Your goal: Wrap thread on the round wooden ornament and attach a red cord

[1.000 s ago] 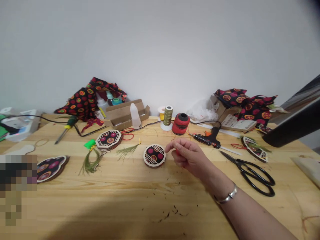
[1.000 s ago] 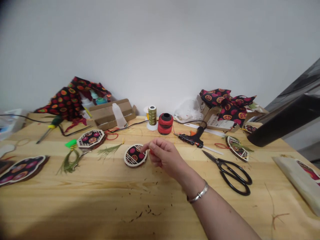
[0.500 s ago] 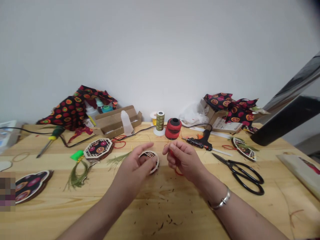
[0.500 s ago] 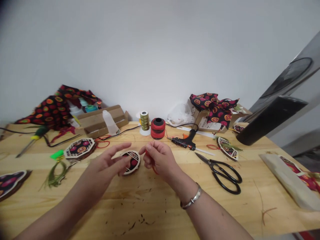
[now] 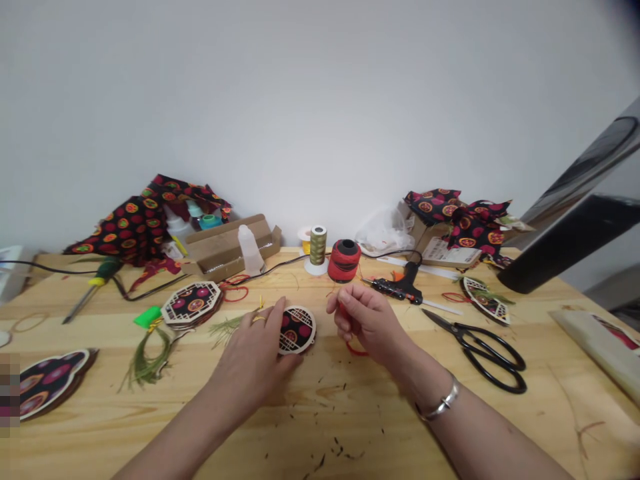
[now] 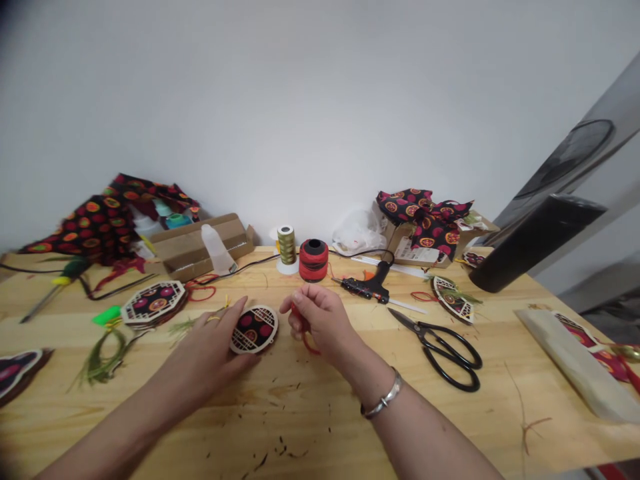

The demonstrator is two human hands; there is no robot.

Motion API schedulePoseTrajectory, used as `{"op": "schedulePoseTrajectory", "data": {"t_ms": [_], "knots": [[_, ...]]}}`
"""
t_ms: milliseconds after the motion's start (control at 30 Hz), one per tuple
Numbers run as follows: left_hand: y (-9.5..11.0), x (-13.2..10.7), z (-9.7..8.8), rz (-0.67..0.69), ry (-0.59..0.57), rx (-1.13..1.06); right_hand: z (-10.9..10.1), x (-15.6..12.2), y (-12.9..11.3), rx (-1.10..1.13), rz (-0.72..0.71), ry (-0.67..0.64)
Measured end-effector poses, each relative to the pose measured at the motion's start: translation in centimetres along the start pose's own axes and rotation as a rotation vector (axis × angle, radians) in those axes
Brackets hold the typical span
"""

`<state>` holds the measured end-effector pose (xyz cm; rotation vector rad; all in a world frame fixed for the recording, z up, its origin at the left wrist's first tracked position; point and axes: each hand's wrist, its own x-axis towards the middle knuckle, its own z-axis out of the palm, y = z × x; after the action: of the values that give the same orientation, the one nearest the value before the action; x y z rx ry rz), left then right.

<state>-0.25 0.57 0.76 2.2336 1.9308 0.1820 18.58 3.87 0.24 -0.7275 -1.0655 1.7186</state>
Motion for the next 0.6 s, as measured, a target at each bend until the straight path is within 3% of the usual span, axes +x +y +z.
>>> {"op": "schedulePoseTrajectory", "data": {"t_ms": [433, 533, 600], "knots": [[-0.2, 2.3, 0.3, 0.027, 0.04, -0.034, 0.0, 0.1, -0.1, 0.005, -0.005, 0.011], [0.5, 1.5, -0.7, 0.035, 0.161, -0.036, 0.0, 0.1, -0.1, -0.001, -0.007, 0.017], [1.4, -0.4, -1.6, 0.112, 0.298, -0.15, 0.0, 0.0, -0.1, -0.001, -0.004, 0.015]]}}
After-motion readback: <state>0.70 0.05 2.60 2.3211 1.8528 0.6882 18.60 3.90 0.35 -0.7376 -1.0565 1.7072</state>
